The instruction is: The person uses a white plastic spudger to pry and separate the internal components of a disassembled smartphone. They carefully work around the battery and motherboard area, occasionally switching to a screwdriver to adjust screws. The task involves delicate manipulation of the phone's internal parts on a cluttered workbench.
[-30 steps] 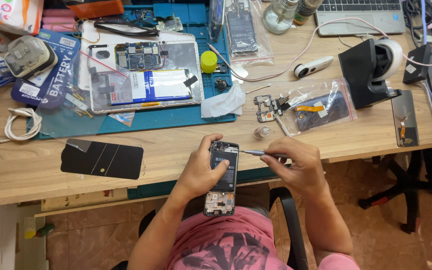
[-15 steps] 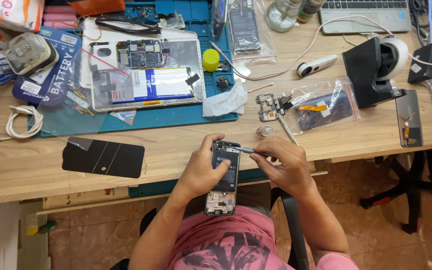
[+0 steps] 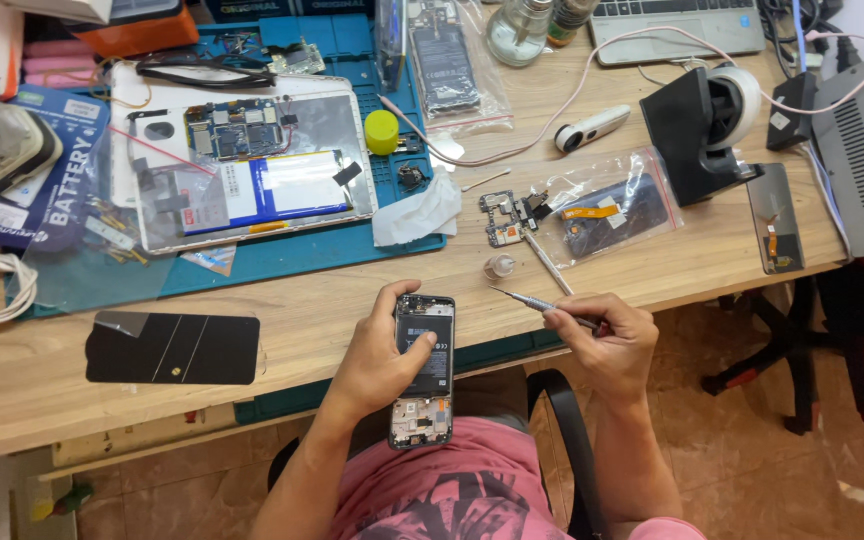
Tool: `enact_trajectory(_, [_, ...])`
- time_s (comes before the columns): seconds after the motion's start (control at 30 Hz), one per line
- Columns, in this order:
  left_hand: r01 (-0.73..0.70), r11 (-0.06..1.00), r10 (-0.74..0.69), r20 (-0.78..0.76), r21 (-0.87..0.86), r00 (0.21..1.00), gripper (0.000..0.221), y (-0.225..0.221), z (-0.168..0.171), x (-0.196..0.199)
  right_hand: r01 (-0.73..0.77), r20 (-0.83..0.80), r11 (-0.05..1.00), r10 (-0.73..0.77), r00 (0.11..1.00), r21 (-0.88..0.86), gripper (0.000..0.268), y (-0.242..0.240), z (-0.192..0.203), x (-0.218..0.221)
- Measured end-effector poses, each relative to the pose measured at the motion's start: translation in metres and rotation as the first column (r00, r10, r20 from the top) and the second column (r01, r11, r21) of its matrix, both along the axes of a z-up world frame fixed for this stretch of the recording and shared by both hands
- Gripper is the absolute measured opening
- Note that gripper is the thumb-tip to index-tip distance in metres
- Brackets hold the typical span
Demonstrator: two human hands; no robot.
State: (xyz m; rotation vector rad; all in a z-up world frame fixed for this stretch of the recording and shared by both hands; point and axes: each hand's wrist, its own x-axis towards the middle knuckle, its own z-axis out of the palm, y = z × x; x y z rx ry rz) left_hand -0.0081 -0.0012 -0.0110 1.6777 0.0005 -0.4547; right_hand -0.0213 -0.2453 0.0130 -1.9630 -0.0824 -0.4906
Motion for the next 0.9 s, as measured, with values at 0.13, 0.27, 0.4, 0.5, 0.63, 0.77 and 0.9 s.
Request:
enact_trajectory(0.13, [0.025,1.000,-0.025,-0.022,-0.001,0.999,0.055,-0.002,0.009,0.001,0.047,0.003,0.999,-0.047,0.999,-0.019,0.011,-0.017,0.003,-0.005])
enact_trajectory(0.27, [0.024,0.999,-0.023,-0.029,0.038,0.999,0.058,-0.003,0.007,0.000,0.079,-0.028,0.985,-0.084,0.996,-0.152,0.010,-0.027,0.012,0.001])
enact_trajectory(0.4, [0.011,0.998,-0.008,-0.048,0.068,0.999,0.058,-0.005,0.008,-0.002,0.021,-0.054,0.911,-0.047,0.997,-0.411,0.016,-0.038,0.003,0.011])
enact_trajectory(0.5, [0.015,0.994,0.014,-0.255,0.111,0.967,0.052,-0.009,0.025,0.006,-0.230,-0.132,0.752,0.189,0.973,-0.617,0.031,-0.039,0.007,0.018])
enact_trajectory(0.63, [0.015,0.994,0.014,-0.260,0.111,0.966,0.052,-0.010,0.026,0.006,-0.247,-0.224,0.698,0.126,0.966,-0.673,0.028,-0.037,0.005,0.023])
enact_trajectory(0.77, [0.026,0.993,0.003,-0.246,0.112,0.969,0.052,-0.010,0.025,0.006,-0.282,-0.331,0.552,0.012,0.944,-0.785,0.034,-0.030,0.006,0.032])
enact_trajectory(0.9, [0.023,0.997,-0.002,-0.262,0.078,0.965,0.052,-0.009,0.027,0.007,-0.395,-0.476,0.434,-0.092,0.875,-0.810,0.013,-0.018,0.017,0.042])
